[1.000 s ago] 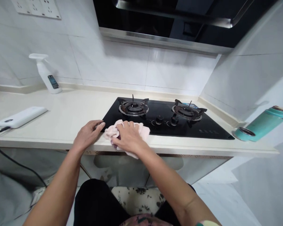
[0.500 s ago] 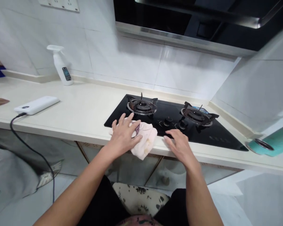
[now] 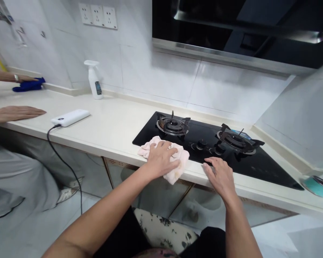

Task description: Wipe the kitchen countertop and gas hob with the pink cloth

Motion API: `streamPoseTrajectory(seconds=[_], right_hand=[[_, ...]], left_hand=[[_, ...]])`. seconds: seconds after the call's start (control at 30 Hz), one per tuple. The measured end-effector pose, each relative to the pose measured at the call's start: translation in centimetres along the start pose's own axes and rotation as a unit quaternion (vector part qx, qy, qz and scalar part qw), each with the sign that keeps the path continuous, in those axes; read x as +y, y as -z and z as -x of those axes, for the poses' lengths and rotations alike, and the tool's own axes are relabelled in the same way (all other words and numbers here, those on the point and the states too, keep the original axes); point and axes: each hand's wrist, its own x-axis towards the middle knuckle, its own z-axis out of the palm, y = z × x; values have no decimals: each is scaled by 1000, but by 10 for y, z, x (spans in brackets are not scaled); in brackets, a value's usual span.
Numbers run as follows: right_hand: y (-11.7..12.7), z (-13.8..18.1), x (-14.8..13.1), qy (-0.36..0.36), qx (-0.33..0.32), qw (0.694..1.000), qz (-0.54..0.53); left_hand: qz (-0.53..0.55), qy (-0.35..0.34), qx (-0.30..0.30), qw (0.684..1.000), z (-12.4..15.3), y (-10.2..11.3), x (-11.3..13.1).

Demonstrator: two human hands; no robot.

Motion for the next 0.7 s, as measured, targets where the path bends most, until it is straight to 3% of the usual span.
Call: streamPoseTrajectory(seconds=[0.23,0.5,0.7], right_hand=[[0,4,1,9,-10,1000,9],[-4,4,-3,14,-1,999,32],[-5,4,-6,17,5,999,47]], left_hand=[[7,78,10,997,2,10,-72],[-27,232,17,972,12,39,-160],[-81,321,33,943,21,57,-189]])
